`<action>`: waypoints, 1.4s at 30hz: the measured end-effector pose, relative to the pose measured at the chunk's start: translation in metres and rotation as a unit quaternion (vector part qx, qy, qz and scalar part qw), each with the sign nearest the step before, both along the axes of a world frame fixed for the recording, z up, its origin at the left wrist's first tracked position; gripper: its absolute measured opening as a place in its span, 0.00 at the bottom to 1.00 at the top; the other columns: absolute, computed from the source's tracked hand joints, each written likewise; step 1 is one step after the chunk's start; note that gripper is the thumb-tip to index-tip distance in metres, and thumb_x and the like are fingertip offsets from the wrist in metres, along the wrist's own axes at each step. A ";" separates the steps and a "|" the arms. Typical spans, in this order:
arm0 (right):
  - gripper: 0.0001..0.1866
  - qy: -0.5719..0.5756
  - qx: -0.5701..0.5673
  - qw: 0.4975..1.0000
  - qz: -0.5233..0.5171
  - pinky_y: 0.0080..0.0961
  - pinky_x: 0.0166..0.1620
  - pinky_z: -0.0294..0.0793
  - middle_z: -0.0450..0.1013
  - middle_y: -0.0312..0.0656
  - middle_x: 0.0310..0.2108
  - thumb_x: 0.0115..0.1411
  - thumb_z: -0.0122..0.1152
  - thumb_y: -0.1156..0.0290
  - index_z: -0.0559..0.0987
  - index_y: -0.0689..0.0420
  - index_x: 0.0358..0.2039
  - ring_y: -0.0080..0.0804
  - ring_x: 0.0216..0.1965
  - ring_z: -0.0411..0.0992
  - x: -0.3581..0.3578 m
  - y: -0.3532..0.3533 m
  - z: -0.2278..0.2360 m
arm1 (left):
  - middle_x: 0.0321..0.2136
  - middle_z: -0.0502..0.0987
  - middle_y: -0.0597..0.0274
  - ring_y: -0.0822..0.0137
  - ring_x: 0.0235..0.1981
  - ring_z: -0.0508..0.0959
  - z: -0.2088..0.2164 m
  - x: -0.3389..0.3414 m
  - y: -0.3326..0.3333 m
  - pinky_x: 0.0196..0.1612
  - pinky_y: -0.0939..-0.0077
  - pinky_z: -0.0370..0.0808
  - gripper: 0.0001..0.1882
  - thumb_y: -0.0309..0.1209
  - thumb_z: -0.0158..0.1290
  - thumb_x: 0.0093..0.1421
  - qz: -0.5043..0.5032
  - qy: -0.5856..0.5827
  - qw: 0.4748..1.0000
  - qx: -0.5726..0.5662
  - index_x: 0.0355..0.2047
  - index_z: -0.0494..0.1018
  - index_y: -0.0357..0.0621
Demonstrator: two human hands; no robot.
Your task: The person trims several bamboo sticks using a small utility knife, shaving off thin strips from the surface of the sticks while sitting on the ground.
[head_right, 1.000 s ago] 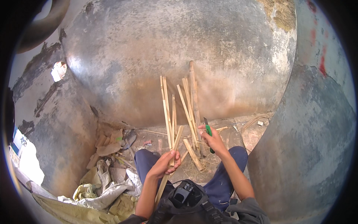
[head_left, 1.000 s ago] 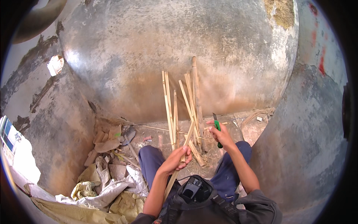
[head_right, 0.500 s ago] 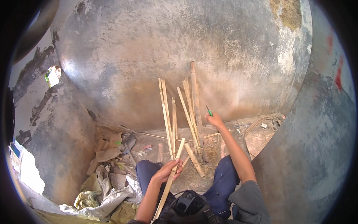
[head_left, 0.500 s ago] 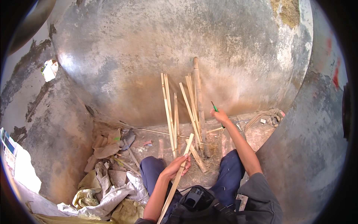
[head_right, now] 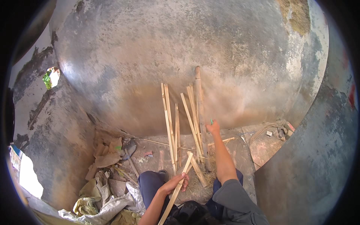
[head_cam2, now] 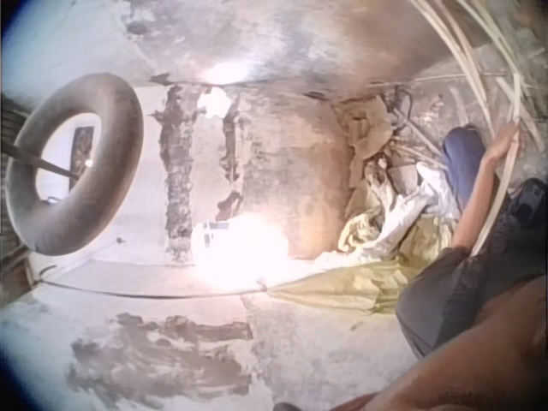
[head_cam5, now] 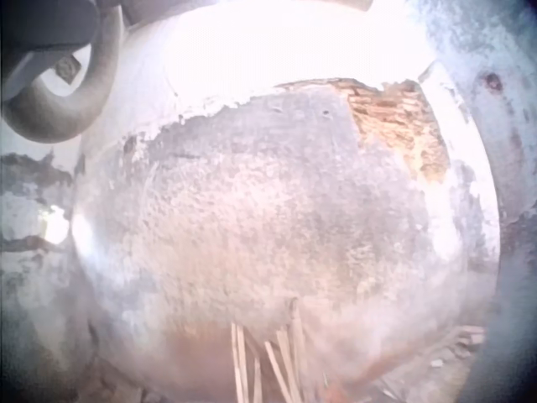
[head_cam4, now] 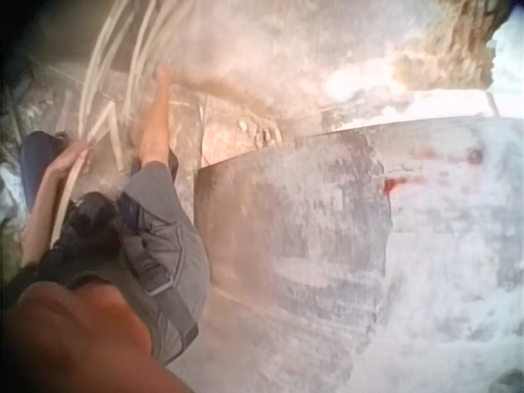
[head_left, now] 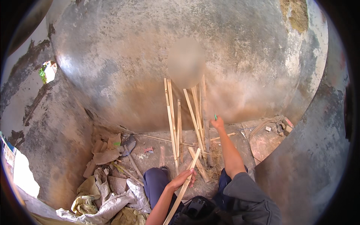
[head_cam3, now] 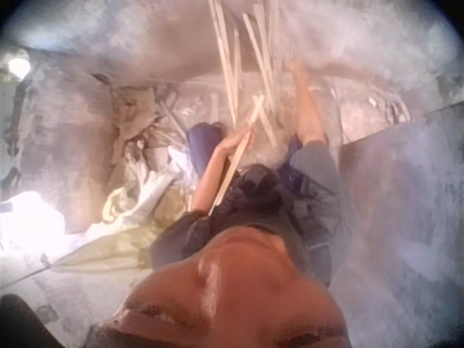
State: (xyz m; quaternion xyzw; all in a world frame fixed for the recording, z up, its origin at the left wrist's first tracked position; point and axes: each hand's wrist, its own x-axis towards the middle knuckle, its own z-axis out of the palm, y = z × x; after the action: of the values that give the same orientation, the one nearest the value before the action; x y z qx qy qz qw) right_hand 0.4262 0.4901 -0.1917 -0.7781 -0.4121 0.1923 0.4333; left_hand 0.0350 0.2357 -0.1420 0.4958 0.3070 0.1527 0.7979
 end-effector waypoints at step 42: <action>0.35 -0.032 -0.078 0.996 -0.004 0.53 0.61 0.77 0.80 0.62 0.57 0.60 0.71 0.53 0.76 0.55 0.64 0.64 0.60 0.77 -0.044 0.032 -0.036 | 0.34 0.79 0.62 0.70 0.33 0.81 -0.006 -0.013 0.002 0.37 0.75 0.77 0.41 0.71 0.34 0.75 -0.041 -0.074 0.996 -0.036 0.56 0.71 0.43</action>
State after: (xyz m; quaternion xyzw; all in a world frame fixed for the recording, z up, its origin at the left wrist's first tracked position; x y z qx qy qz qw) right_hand 0.3824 0.5224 -0.2277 -0.8166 -0.4066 0.1977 0.3588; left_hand 0.0223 0.2381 -0.1478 0.4658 0.2316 0.1450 0.8416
